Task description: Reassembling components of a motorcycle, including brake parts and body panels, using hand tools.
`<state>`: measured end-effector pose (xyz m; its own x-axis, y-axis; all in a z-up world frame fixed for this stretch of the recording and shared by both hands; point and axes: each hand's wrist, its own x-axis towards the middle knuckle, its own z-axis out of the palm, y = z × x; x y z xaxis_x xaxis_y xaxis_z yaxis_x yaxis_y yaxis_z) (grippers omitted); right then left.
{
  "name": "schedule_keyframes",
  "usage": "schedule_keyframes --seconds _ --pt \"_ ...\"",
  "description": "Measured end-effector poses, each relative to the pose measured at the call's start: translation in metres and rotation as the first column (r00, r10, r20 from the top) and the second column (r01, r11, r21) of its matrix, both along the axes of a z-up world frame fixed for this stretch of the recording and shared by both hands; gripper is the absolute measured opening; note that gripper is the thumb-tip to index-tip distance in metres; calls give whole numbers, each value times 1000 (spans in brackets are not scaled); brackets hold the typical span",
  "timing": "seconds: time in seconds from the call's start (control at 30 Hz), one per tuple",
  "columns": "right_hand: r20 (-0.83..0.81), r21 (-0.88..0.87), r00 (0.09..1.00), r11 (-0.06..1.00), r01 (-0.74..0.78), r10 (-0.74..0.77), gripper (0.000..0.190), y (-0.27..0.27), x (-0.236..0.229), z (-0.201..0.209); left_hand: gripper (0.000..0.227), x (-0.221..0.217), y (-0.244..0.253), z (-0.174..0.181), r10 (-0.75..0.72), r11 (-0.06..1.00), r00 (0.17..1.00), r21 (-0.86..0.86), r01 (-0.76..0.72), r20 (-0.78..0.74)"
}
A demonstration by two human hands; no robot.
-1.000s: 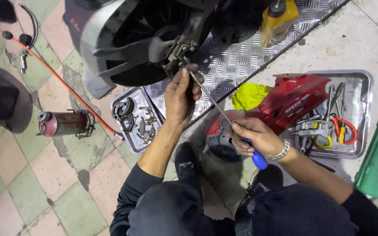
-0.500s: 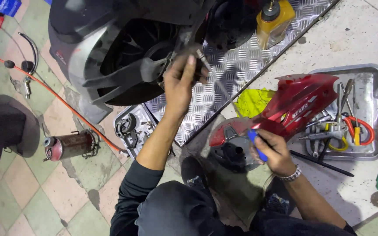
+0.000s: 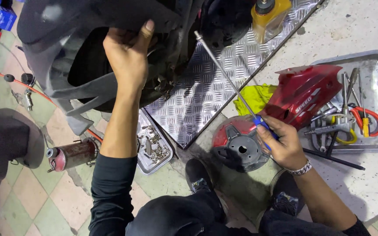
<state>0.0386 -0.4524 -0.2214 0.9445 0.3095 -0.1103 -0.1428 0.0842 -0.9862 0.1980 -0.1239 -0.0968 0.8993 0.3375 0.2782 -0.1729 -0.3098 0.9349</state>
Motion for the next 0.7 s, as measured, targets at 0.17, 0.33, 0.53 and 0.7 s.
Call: schedule_keyframes --seconds 0.17,0.33,0.53,0.7 --pt "97 -29 994 998 -50 52 20 8 7 12 31 2 -8 -9 -11 1000 998 30 9 64" --pt "46 -41 997 998 -55 57 14 8 6 4 30 2 -9 -7 -20 999 998 41 17 56" --pt "0 -37 999 998 -44 44 18 8 6 6 23 3 -11 -3 -72 990 990 126 56 123" --pt "1 -125 999 991 -37 37 16 9 8 7 40 7 -1 -7 -27 987 997 162 15 74"
